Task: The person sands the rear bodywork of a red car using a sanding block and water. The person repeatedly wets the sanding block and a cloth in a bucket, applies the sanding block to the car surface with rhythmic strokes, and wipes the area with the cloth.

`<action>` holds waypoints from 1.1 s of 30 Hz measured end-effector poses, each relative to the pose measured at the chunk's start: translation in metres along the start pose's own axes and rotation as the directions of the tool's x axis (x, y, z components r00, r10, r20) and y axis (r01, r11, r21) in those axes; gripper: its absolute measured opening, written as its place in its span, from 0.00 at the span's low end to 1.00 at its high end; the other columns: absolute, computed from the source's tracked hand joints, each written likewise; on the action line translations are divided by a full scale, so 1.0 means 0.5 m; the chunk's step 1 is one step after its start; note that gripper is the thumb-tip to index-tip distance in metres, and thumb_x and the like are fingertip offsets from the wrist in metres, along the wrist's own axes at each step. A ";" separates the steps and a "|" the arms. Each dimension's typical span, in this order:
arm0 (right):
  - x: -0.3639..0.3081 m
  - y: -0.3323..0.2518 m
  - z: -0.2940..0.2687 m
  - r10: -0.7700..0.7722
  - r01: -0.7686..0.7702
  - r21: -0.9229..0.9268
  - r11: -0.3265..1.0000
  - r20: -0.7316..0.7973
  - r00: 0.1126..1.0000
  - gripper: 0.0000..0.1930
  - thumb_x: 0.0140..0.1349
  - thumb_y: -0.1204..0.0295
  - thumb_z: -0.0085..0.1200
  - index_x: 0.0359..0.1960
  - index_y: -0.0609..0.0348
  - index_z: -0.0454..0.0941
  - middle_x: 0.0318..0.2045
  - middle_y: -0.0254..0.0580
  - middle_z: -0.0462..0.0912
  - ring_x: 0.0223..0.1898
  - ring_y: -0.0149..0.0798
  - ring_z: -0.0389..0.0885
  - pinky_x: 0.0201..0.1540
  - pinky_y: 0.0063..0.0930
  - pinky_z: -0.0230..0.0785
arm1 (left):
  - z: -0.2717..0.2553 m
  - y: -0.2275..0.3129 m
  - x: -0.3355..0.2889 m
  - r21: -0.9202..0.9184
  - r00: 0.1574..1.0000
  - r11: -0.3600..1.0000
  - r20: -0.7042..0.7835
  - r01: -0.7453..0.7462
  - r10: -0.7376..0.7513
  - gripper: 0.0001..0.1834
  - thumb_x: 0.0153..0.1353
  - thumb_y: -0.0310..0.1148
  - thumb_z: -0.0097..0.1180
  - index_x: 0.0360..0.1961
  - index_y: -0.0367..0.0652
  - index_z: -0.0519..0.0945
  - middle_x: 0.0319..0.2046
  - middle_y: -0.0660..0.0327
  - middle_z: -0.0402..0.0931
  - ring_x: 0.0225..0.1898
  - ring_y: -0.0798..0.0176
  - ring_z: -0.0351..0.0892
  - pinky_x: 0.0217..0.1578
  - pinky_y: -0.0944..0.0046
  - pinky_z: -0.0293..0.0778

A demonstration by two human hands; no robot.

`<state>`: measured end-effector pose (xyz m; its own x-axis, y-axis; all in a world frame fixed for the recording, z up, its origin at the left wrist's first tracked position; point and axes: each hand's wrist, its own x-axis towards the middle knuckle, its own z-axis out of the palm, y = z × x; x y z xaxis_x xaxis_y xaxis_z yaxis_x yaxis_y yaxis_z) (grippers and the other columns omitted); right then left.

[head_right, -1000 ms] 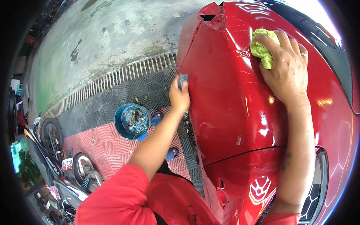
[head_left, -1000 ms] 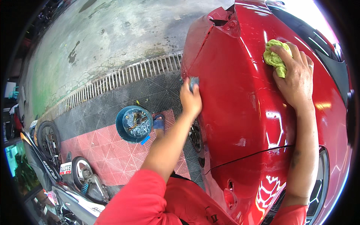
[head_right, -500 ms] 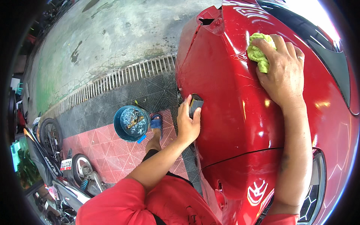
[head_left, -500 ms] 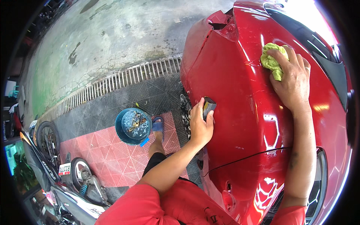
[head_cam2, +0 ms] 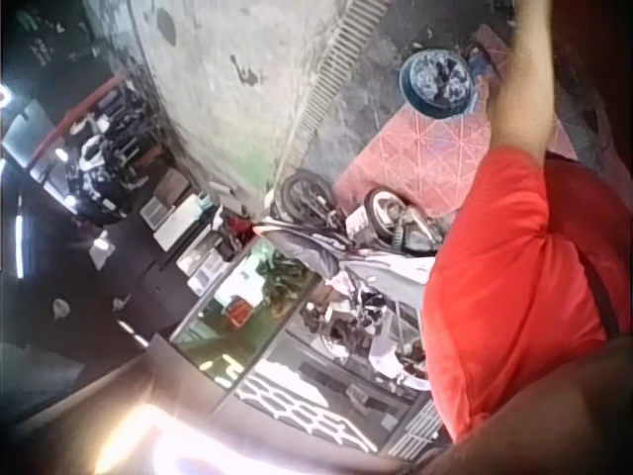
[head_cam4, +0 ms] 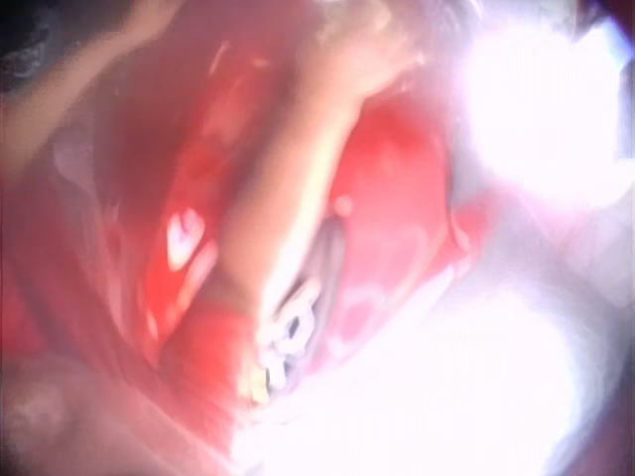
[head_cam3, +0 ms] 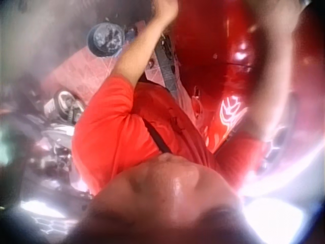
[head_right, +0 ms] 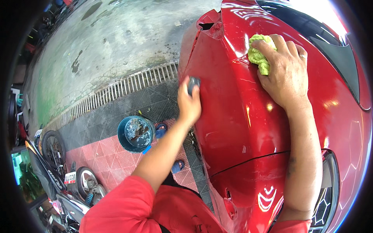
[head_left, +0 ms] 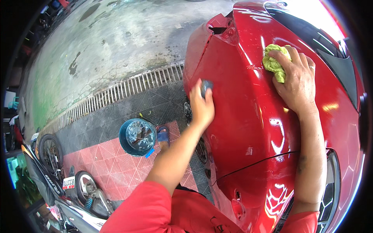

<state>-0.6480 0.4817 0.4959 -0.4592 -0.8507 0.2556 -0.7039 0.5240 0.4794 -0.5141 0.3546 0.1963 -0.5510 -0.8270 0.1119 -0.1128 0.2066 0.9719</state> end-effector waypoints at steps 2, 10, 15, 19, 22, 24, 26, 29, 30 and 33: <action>0.030 -0.034 -0.018 -0.019 0.021 0.035 0.999 -0.051 0.999 0.30 0.61 0.68 0.73 0.66 0.31 0.84 0.67 0.37 0.79 0.67 0.48 0.80 0.75 0.56 0.66 | -0.027 -0.063 0.177 -0.112 0.997 0.991 -0.018 0.068 -0.071 0.32 0.77 0.34 0.63 0.76 0.31 0.73 0.69 0.36 0.77 0.71 0.33 0.76 0.75 0.41 0.69; -0.007 0.004 0.003 0.005 -0.005 0.007 1.000 0.009 1.000 0.29 0.61 0.69 0.74 0.65 0.32 0.84 0.65 0.37 0.80 0.66 0.48 0.80 0.74 0.56 0.66 | -0.015 0.026 -0.133 0.005 0.990 0.994 0.093 -0.105 0.104 0.33 0.80 0.36 0.61 0.78 0.29 0.71 0.70 0.35 0.77 0.73 0.34 0.76 0.76 0.42 0.69; 0.027 -0.022 -0.006 -0.037 0.040 0.036 0.999 -0.096 0.995 0.29 0.60 0.69 0.74 0.65 0.32 0.84 0.65 0.38 0.79 0.65 0.48 0.80 0.74 0.56 0.66 | -0.004 -0.026 0.199 -0.068 0.998 0.996 -0.027 0.051 -0.053 0.31 0.79 0.34 0.62 0.77 0.30 0.73 0.69 0.34 0.78 0.70 0.32 0.77 0.74 0.42 0.70; -0.006 0.006 -0.001 0.007 -0.007 0.022 1.000 0.010 1.000 0.29 0.61 0.69 0.74 0.65 0.32 0.84 0.66 0.38 0.80 0.66 0.50 0.80 0.75 0.56 0.65 | 0.015 0.028 -0.042 -0.029 0.996 0.996 0.040 -0.079 0.080 0.31 0.81 0.34 0.60 0.79 0.29 0.71 0.71 0.35 0.78 0.74 0.35 0.78 0.76 0.43 0.70; -0.008 -0.003 -0.001 0.016 -0.016 0.022 1.000 0.005 1.000 0.29 0.60 0.69 0.74 0.65 0.32 0.84 0.65 0.39 0.80 0.66 0.50 0.80 0.75 0.56 0.65 | -0.022 0.059 -0.170 -0.029 0.974 0.976 0.071 -0.214 0.216 0.32 0.81 0.33 0.58 0.81 0.31 0.69 0.70 0.35 0.77 0.73 0.34 0.76 0.76 0.41 0.68; -0.002 -0.001 -0.005 0.019 -0.019 0.031 0.999 -0.010 1.000 0.29 0.60 0.69 0.74 0.64 0.32 0.84 0.65 0.39 0.80 0.65 0.49 0.80 0.75 0.56 0.65 | 0.019 0.039 -0.012 -0.023 0.986 0.985 0.002 -0.169 0.169 0.31 0.82 0.34 0.59 0.79 0.28 0.71 0.71 0.34 0.77 0.74 0.35 0.76 0.76 0.43 0.69; 0.037 -0.032 -0.021 -0.014 0.019 0.053 0.998 -0.091 0.996 0.29 0.59 0.69 0.75 0.64 0.33 0.85 0.65 0.39 0.80 0.65 0.49 0.80 0.74 0.55 0.65 | -0.008 -0.003 0.211 -0.026 0.997 0.998 -0.062 -0.051 0.049 0.30 0.79 0.34 0.62 0.76 0.30 0.74 0.68 0.33 0.79 0.70 0.32 0.78 0.73 0.42 0.72; 0.021 -0.025 -0.009 -0.012 0.015 0.066 0.998 -0.042 0.999 0.29 0.59 0.69 0.75 0.63 0.33 0.85 0.65 0.39 0.80 0.64 0.49 0.80 0.74 0.55 0.65 | 0.011 0.027 0.172 -0.052 0.999 0.998 -0.028 0.021 -0.022 0.30 0.80 0.35 0.61 0.77 0.29 0.74 0.69 0.34 0.80 0.71 0.33 0.79 0.73 0.43 0.72; 0.011 -0.015 -0.007 0.007 -0.006 0.068 0.998 -0.013 1.000 0.29 0.58 0.69 0.75 0.63 0.33 0.85 0.65 0.39 0.80 0.64 0.49 0.80 0.74 0.55 0.65 | 0.027 0.035 0.074 -0.001 0.994 0.996 -0.059 -0.091 0.090 0.30 0.81 0.34 0.61 0.77 0.28 0.74 0.68 0.34 0.81 0.69 0.35 0.81 0.73 0.44 0.73; -0.004 -0.002 -0.007 0.015 -0.014 0.064 0.998 -0.020 1.000 0.30 0.57 0.68 0.76 0.63 0.33 0.85 0.64 0.40 0.80 0.64 0.50 0.80 0.75 0.56 0.64 | -0.002 0.065 -0.144 -0.036 0.979 0.978 0.015 -0.204 0.205 0.32 0.80 0.33 0.61 0.80 0.29 0.71 0.67 0.35 0.81 0.70 0.33 0.79 0.73 0.42 0.71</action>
<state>-0.6444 0.4827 0.4981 -0.4586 -0.8435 0.2798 -0.7308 0.5371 0.4213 -0.4770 0.4204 0.2200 -0.5749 -0.7591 0.3052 0.0321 0.3518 0.9355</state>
